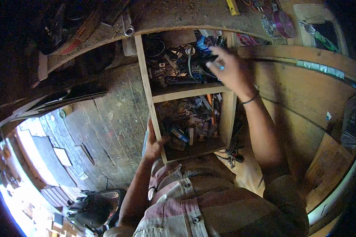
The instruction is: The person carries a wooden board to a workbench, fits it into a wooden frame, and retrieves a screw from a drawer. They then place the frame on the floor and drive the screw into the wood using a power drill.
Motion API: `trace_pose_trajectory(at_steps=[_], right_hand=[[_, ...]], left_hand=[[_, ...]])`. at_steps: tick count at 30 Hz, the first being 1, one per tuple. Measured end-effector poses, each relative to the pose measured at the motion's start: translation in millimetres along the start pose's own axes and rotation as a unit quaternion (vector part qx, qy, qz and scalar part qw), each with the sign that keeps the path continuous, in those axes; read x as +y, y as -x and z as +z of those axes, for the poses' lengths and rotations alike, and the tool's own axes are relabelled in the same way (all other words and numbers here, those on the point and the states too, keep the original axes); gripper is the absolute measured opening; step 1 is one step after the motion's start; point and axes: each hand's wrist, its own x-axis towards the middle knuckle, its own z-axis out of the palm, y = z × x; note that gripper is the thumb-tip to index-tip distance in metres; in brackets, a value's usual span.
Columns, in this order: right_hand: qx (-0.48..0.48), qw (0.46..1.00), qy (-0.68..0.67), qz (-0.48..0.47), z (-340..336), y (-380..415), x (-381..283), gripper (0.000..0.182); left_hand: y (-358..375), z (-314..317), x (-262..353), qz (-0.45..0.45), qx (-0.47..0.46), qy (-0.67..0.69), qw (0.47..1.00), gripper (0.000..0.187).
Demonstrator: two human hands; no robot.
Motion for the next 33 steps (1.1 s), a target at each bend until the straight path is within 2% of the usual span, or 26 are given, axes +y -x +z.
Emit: trace_pose_trajectory(at_steps=[1,2,4,5,8,10,11,12,14,15,16,18,22,24,25,27,30,33], right_hand=[[-0.021,0.995,0.051,-0.087,2.1,1.5,-8.8,0.05],[0.029,0.976,0.097,-0.193,19.0,-0.7,0.7,0.054],[-0.004,0.965,0.208,-0.163,33.4,-0.1,-6.9,0.064],[-0.005,0.965,0.206,-0.164,35.1,-2.0,-7.8,0.064],[-0.067,0.969,0.203,-0.12,39.4,-6.3,-6.2,0.071],[-0.026,0.948,0.256,-0.185,42.9,-7.4,2.7,0.072],[-0.013,0.906,0.365,-0.213,45.4,-11.7,1.6,0.071],[-0.014,0.906,0.364,-0.215,43.3,-17.1,1.2,0.071],[-0.082,0.936,0.286,-0.185,32.7,-27.5,-1.8,0.072],[-0.025,0.931,0.315,-0.182,28.4,-33.8,-0.7,0.065],[-0.009,0.935,0.305,-0.183,23.4,-35.4,-3.2,0.061],[0.027,0.991,0.048,-0.124,32.8,-43.4,12.1,0.06],[0.058,0.976,0.145,-0.149,16.3,-52.6,16.0,0.061],[0.022,0.988,0.053,-0.144,11.8,-51.7,14.8,0.06],[0.02,0.988,0.054,-0.145,9.0,-51.4,16.1,0.06],[-0.011,0.981,-0.021,-0.195,3.3,-49.5,13.6,0.057],[-0.034,0.984,-0.038,-0.172,-20.6,-37.1,-11.5,0.058],[0.012,0.986,-0.053,-0.156,-41.9,-27.9,-26.4,0.059]], left_hand=[[-0.1,0.0,0.5,-0.004,0.0,0.005,1.0,0.103],[-0.2,0.0,1.1,-0.008,0.0,0.011,1.0,0.103],[0.5,0.1,4.2,0.029,-0.025,0.025,0.999,0.104],[0.6,2.3,9.8,0.042,-0.033,0.029,0.998,0.104],[2.2,6.2,15.8,0.002,-0.002,0.024,1.0,0.105],[-0.9,2.2,4.3,0.053,-0.008,-0.006,0.999,0.091],[-1.4,3.7,6.1,0.054,-0.007,-0.005,0.999,0.091],[-1.7,5.3,8.4,0.066,-0.001,-0.026,0.997,0.091],[-2.4,3.5,10.1,0.077,0.004,-0.048,0.996,0.091],[-3.1,2.3,9.2,0.063,-0.012,-0.028,0.998,0.098],[-3.8,1.6,7.7,0.05,-0.027,-0.007,0.998,0.106],[-0.5,4.0,14.8,0.042,-0.022,-0.01,0.999,0.106],[-1.7,4.8,15.2,0.047,-0.016,-0.014,0.999,0.105],[-1.2,6.2,19.2,0.034,-0.015,-0.005,0.999,0.105],[-0.4,6.6,20.1,0.02,-0.012,0.003,1.0,0.105],[-2.3,3.3,11.9,0.033,-0.015,0.002,0.999,0.104],[-2.7,3.8,15.2,0.053,-0.021,-0.002,0.998,0.103],[-1.7,4.5,19.1,0.057,-0.019,-0.02,0.998,0.104]])
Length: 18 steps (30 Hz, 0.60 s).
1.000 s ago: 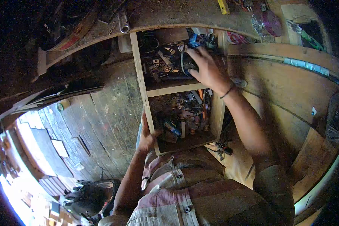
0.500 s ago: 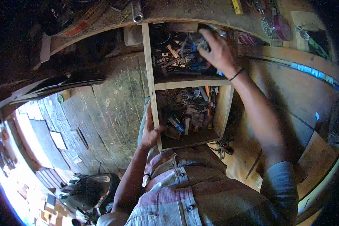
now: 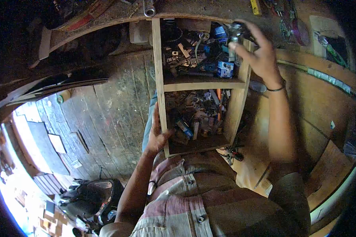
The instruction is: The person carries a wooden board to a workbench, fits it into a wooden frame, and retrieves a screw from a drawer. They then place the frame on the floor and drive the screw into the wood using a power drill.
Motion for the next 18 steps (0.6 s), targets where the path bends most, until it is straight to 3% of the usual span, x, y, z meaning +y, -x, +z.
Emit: trace_pose_trajectory(at_steps=[2,5,7,10,15,17,18], right_hand=[[0.064,0.997,0.028,0.013,-12.2,0.9,-1.2,0.058],[0.074,0.996,-0.042,0.034,-12.9,0.7,-6.1,0.056],[0.083,0.996,-0.013,0.024,-3.7,3.2,-6.8,0.054],[-0.007,1.0,0.008,-0.002,15.6,4.3,-17.7,0.053],[-0.057,0.997,0.043,-0.042,92.5,6.4,-26.9,0.05],[-0.051,0.997,0.048,-0.017,120.6,12.5,-35.9,0.052],[0.0,0.996,0.049,-0.075,126.8,10.7,-34.8,0.043]], left_hand=[[-0.5,0.3,0.3,0.0,0.001,-0.015,1.0,0.104],[-0.9,0.0,-0.2,-0.01,0.001,0.005,1.0,0.106],[-2.1,-1.4,-4.7,-0.004,0.002,0.006,1.0,0.107],[-2.3,-3.5,-6.6,0.011,-0.004,-0.018,1.0,0.106],[1.0,-2.7,-8.5,-0.019,-0.003,0.023,1.0,0.105],[-0.8,-0.5,-5.5,-0.024,-0.002,0.023,0.999,0.105],[-0.8,2.0,-0.8,-0.023,-0.004,0.025,0.999,0.106]])
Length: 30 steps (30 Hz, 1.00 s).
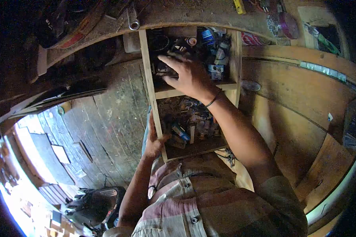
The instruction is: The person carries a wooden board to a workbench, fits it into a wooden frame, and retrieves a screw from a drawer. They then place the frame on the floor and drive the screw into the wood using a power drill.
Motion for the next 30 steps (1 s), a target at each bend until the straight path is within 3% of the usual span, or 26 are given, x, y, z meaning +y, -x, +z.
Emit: trace_pose_trajectory(at_steps=[3,4,5,6,9,10,12,15,17,19,20,30], right_hand=[[0.019,0.999,-0.038,0.033,-18.2,8.2,6.7,0.035],[-0.015,0.987,-0.061,0.145,-32.1,10.2,10.8,0.03],[0.04,0.975,-0.13,0.178,-33.7,17.5,30.6,0.025],[0.059,0.988,0.0,0.139,-39.7,22.2,59.4,0.02],[-0.05,0.971,0.234,0.027,-70.5,22.1,61.8,0.023],[-0.051,0.971,0.234,0.026,-69.6,25.3,64.1,0.023],[-0.059,0.925,0.374,0.033,-66.4,32.7,66.6,0.023],[-0.123,0.927,0.344,0.088,-77.1,27.5,66.4,0.022],[-0.103,0.927,0.356,0.046,-80.8,25.5,65.4,0.019],[-0.133,0.949,0.269,0.099,-87.6,25.8,70.1,0.017],[-0.119,0.955,0.265,0.067,-90.3,27.6,74.0,0.017],[-0.17,0.965,0.179,0.085,-108.1,30.2,69.4,0.021]], left_hand=[[0.2,-5.3,-6.5,-0.015,0.013,-0.009,1.0,0.107],[0.8,-7.6,-12.7,-0.024,0.022,-0.013,0.999,0.108],[1.3,-8.4,-15.3,-0.033,0.031,-0.016,0.999,0.108],[-0.9,-7.2,-9.9,-0.005,0.014,-0.017,1.0,0.107],[1.0,-0.9,6.3,0.019,0.004,-0.018,1.0,0.106],[0.9,0.6,8.5,0.015,0.007,-0.02,1.0,0.106],[0.3,-1.7,5.6,0.018,0.008,-0.04,0.999,0.105],[0.1,0.4,10.8,0.037,0.012,-0.049,0.998,0.103],[-0.5,1.7,14.0,0.055,0.013,-0.035,0.998,0.102],[0.3,0.7,13.7,0.045,0.025,-0.073,0.996,0.103],[0.8,0.7,14.7,0.045,0.026,-0.07,0.996,0.103],[0.5,-3.2,12.7,0.043,0.009,-0.068,0.997,0.107]])
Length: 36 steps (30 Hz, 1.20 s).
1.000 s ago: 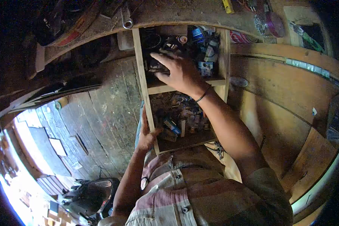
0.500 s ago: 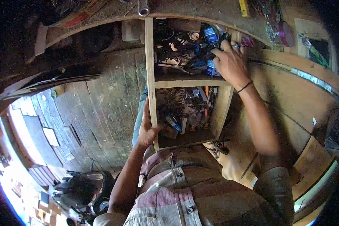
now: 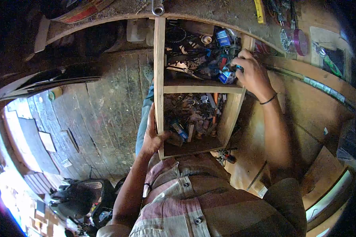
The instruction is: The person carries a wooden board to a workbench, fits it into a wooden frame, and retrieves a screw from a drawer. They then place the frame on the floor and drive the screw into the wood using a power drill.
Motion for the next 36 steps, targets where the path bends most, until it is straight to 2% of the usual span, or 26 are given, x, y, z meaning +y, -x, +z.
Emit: trace_pose_trajectory(at_steps=[3,5,7,9,11,13,17,19,20,21,22,23,24,25,26,27,28,30,31,32,34,36], right_hand=[[0.002,0.999,-0.017,-0.036,-6.9,6.1,-2.5,0.024],[-0.064,0.996,-0.055,0.017,-12.1,11.1,-11.9,0.029],[-0.064,0.996,-0.057,0.028,1.1,17.1,-12.0,0.034],[0.025,0.999,-0.033,-0.014,14.8,19.2,-13.4,0.033],[0.027,1.0,0.0,-0.007,11.9,19.0,-17.5,0.038],[-0.102,0.99,-0.054,0.081,3.9,12.8,-28.2,0.047],[-0.049,0.993,-0.069,0.086,45.6,13.5,-22.6,0.057],[-0.005,0.995,0.008,0.1,62.5,11.3,-29.0,0.063],[-0.024,0.991,0.013,0.132,53.4,5.8,-42.6,0.062],[-0.026,0.987,0.014,0.155,53.6,-3.0,-46.1,0.061],[-0.051,0.976,-0.073,0.198,48.1,-6.8,-50.2,0.062],[-0.076,0.955,-0.159,0.238,37.3,-12.8,-58.5,0.063],[0.027,0.973,-0.13,0.188,50.5,-15.0,-65.1,0.059],[0.083,0.976,-0.122,0.159,56.6,-9.0,-69.9,0.055],[0.089,0.968,-0.142,0.189,50.4,-12.2,-85.6,0.052],[0.095,0.957,-0.162,0.22,48.4,-15.9,-97.0,0.05],[0.169,0.958,-0.146,0.182,55.7,-18.8,-97.6,0.045],[0.275,0.935,-0.183,0.129,50.4,-32.0,-121.6,0.037],[0.28,0.925,-0.235,0.102,48.8,-38.1,-138.9,0.035],[0.181,0.949,-0.246,0.08,46.2,-42.9,-149.9,0.034],[0.228,0.953,-0.173,0.098,62.8,-44.7,-181.4,0.03],[0.25,0.945,-0.17,0.124,61.8,-37.8,-189.1,0.03]], left_hand=[[0.0,2.7,8.9,-0.006,-0.005,0.021,1.0,0.107],[-0.5,3.0,11.4,-0.01,-0.01,0.02,1.0,0.107],[-1.9,2.0,4.6,0.007,-0.018,0.052,0.998,0.107],[-2.7,3.3,-1.3,0.012,-0.02,0.076,0.997,0.107],[-2.8,4.3,-4.0,0.017,-0.022,0.098,0.995,0.107],[-2.0,5.3,-4.6,-0.002,-0.014,0.133,0.991,0.109],[-2.5,3.6,-9.2,-0.022,-0.014,0.096,0.995,0.111],[-1.8,5.6,-6.5,-0.04,-0.005,0.106,0.994,0.112],[-1.4,5.8,-8.1,-0.039,-0.007,0.105,0.994,0.112],[-1.0,5.9,-12.0,-0.028,0.003,0.088,0.996,0.101],[-1.0,5.6,-15.3,-0.017,0.014,0.072,0.997,0.09],[-1.0,5.4,-16.2,-0.015,0.012,0.071,0.997,0.09],[-1.1,4.6,-16.8,-0.013,0.013,0.062,0.998,0.09],[-0.9,3.8,-17.4,-0.012,0.014,0.053,0.998,0.091],[-1.8,1.5,-20.6,-0.01,0.012,0.051,0.999,0.091],[-2.2,-1.3,-23.2,-0.018,0.003,0.038,0.999,0.098],[-2.7,-2.4,-25.8,-0.025,-0.007,0.024,0.999,0.106],[0.4,5.5,-9.2,-0.042,-0.006,0.059,0.997,0.103],[0.9,8.9,-2.3,-0.058,0.0,0.098,0.994,0.1],[4.0,7.6,-7.9,-0.094,0.014,0.122,0.988,0.095],[6.0,8.8,-7.4,-0.075,0.004,0.122,0.99,0.093],[4.8,8.0,-8.2,-0.051,-0.004,0.136,0.989,0.089]])
